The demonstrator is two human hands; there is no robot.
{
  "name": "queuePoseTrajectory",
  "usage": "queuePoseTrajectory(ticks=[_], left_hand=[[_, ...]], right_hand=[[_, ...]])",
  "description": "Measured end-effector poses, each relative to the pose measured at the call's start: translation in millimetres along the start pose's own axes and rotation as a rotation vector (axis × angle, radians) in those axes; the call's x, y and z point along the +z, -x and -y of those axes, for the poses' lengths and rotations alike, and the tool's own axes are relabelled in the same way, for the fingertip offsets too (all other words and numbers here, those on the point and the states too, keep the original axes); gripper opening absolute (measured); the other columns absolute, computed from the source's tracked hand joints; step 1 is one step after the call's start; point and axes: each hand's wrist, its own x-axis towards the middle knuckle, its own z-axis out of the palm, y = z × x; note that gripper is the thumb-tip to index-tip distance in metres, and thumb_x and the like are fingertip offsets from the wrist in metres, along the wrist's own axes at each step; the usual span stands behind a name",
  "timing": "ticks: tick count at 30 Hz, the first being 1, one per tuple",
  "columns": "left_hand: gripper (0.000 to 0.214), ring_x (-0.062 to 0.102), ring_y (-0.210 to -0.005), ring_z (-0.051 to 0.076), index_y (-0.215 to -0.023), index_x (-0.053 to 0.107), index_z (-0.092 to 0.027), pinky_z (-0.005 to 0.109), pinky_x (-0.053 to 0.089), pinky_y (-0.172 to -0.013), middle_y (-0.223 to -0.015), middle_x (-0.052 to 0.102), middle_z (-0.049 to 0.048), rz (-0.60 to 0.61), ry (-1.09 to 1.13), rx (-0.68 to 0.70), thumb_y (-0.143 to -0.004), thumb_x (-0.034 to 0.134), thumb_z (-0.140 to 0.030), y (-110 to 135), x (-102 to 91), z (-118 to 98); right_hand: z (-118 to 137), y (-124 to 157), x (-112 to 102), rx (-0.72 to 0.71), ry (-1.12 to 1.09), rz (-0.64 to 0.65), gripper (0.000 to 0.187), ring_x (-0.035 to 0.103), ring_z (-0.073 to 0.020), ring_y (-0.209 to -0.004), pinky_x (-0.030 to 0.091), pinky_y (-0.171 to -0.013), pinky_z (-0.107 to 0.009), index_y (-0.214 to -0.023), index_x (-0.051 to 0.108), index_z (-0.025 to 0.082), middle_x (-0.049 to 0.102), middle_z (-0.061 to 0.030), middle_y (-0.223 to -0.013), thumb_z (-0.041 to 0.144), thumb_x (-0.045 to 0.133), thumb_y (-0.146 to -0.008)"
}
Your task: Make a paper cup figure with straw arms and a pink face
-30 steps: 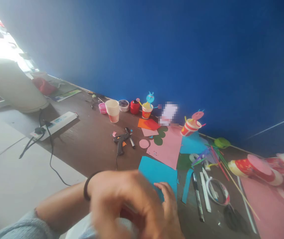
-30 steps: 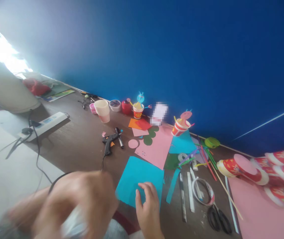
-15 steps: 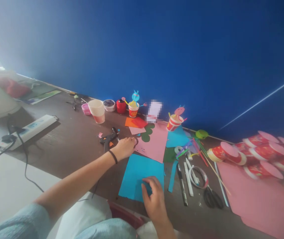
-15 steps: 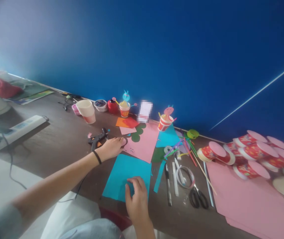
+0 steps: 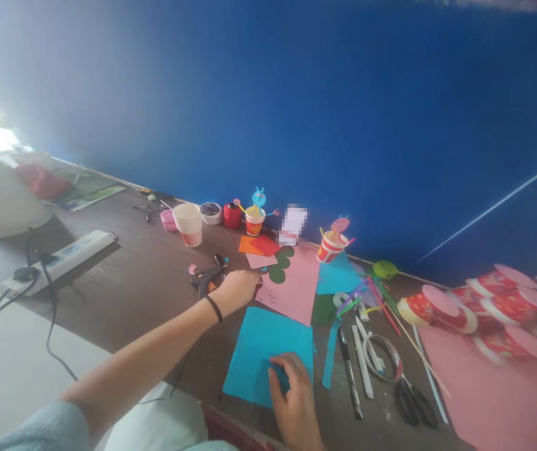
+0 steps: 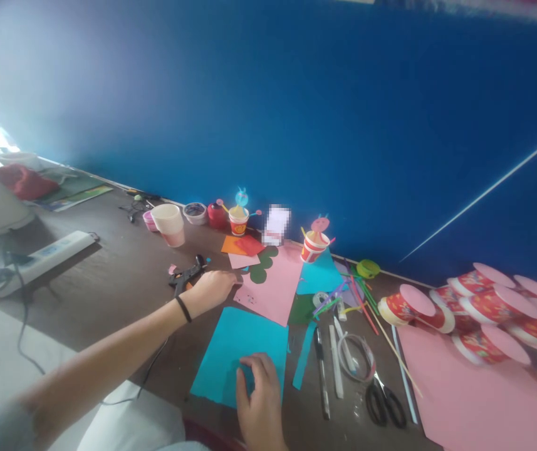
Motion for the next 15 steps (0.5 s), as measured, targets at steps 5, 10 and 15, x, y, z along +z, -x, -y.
queuePoseTrajectory(ticks=[5,10,15], left_hand=[[0.017,0.063,-0.065,0.016,-0.077,0.060,-0.013,0.024,0.046,-0.059,-0.071,0.067,0.0062,-0.034,0.900,-0.114,-0.079,0.055,-0.029,24.4,2.5,-34.4],[0.028,0.065,-0.062,0.015,-0.078,0.053,-0.013,0.021,0.045,-0.055,-0.068,0.067,0.0057,0.158,1.615,-0.398,-0.067,0.068,-0.035,51.3,35.0,-68.0],[0.033,0.065,-0.062,0.014,-0.078,0.052,-0.014,0.021,0.045,-0.055,-0.071,0.068,0.0058,0.225,1.745,-0.500,-0.063,0.072,-0.035,59.9,49.4,-75.6]], right_hand=[[-4.1,1.4,4.0,0.039,-0.059,-0.058,0.016,0.060,-0.0208,-0.088,0.049,-0.078,-0.035,-0.096,0.061,0.022,0.062,-0.0064,-0.092,0.030,0.050,-0.087],[-3.7,2.5,-7.9,0.292,-0.303,-0.138,0.028,0.062,-0.0204,-0.085,0.049,-0.077,-0.033,-0.105,0.058,0.019,0.065,-0.0066,-0.092,0.039,0.052,-0.086],[0.9,-12.9,-29.7,0.464,-0.487,-0.240,0.041,0.062,-0.0194,-0.080,0.051,-0.070,-0.030,-0.110,0.055,0.017,0.064,-0.0056,-0.089,0.046,0.057,-0.081]])
